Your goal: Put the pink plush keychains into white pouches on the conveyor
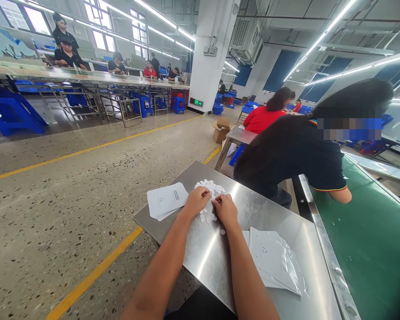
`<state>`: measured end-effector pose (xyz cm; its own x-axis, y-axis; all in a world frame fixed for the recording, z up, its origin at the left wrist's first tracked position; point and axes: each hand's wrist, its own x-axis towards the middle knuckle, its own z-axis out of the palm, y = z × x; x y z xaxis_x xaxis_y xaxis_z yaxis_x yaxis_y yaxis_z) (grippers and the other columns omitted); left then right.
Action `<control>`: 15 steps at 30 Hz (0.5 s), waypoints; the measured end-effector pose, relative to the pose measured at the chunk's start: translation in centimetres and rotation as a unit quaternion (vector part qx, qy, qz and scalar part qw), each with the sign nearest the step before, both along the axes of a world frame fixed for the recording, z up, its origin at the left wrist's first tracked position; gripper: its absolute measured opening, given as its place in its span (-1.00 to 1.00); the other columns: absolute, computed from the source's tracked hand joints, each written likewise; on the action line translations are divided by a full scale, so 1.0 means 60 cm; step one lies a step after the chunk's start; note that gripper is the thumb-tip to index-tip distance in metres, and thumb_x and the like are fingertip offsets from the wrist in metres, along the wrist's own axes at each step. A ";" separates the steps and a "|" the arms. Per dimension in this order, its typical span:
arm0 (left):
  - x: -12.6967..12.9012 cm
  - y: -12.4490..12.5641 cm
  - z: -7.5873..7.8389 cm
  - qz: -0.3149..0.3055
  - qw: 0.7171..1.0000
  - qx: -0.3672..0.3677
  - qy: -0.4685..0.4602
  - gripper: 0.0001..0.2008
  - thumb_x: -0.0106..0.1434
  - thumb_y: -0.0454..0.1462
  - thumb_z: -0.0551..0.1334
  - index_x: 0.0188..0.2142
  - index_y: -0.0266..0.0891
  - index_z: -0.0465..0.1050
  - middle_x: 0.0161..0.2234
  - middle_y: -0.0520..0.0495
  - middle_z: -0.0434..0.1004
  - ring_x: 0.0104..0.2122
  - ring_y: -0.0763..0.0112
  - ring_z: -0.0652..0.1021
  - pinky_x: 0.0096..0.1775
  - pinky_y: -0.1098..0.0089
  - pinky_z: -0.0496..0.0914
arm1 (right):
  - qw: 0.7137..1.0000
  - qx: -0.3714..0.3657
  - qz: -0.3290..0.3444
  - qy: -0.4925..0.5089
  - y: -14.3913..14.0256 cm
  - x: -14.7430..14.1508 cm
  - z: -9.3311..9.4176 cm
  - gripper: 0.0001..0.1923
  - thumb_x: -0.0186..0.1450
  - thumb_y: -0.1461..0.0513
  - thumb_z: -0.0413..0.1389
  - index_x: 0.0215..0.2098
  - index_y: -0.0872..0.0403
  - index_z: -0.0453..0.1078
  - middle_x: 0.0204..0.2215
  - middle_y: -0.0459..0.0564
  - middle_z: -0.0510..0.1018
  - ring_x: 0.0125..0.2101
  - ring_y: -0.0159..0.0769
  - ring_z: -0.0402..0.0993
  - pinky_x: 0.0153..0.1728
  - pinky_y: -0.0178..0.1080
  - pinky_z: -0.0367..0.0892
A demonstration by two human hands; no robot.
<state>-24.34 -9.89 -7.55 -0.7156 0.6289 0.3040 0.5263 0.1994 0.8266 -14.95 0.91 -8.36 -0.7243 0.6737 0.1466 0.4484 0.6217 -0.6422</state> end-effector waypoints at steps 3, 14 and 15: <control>0.001 0.004 -0.004 -0.011 1.000 -0.002 0.003 -0.82 0.21 -0.26 0.08 -0.25 -0.18 0.43 -0.24 -0.01 0.48 -0.28 0.40 0.45 -0.20 0.39 0.32 | 1.000 0.020 0.012 -0.002 -0.003 0.004 -0.002 -0.89 0.19 0.18 0.03 -0.42 0.06 0.32 -0.30 -0.05 0.38 -0.37 -0.33 0.33 -0.40 -0.30 0.15; 0.010 0.006 0.000 -0.047 0.999 -0.022 0.009 -0.75 0.26 -0.20 0.03 -0.35 -0.15 0.48 -0.40 0.06 0.53 -0.37 0.41 0.49 -0.29 0.43 0.34 | 0.992 0.022 0.092 0.084 -0.005 0.026 0.017 -0.78 0.30 0.13 -0.10 -0.30 0.02 0.33 -0.37 -0.12 0.51 -0.38 -0.37 0.42 -0.33 -0.35 0.26; 0.008 0.006 0.000 -0.027 0.999 -0.020 0.010 -0.74 0.27 -0.19 0.03 -0.34 -0.16 0.48 -0.37 0.03 0.53 -0.35 0.40 0.48 -0.27 0.42 0.34 | 0.992 0.026 0.093 0.084 -0.003 0.028 0.018 -0.76 0.29 0.12 -0.10 -0.33 0.03 0.36 -0.37 -0.11 0.51 -0.38 -0.37 0.42 -0.32 -0.34 0.26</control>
<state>-23.89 -9.52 -7.55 -0.6752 0.6780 0.2907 0.5526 0.2038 0.8081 -13.28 0.75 -7.28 -0.7977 0.5196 0.3063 0.2131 0.7178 -0.6628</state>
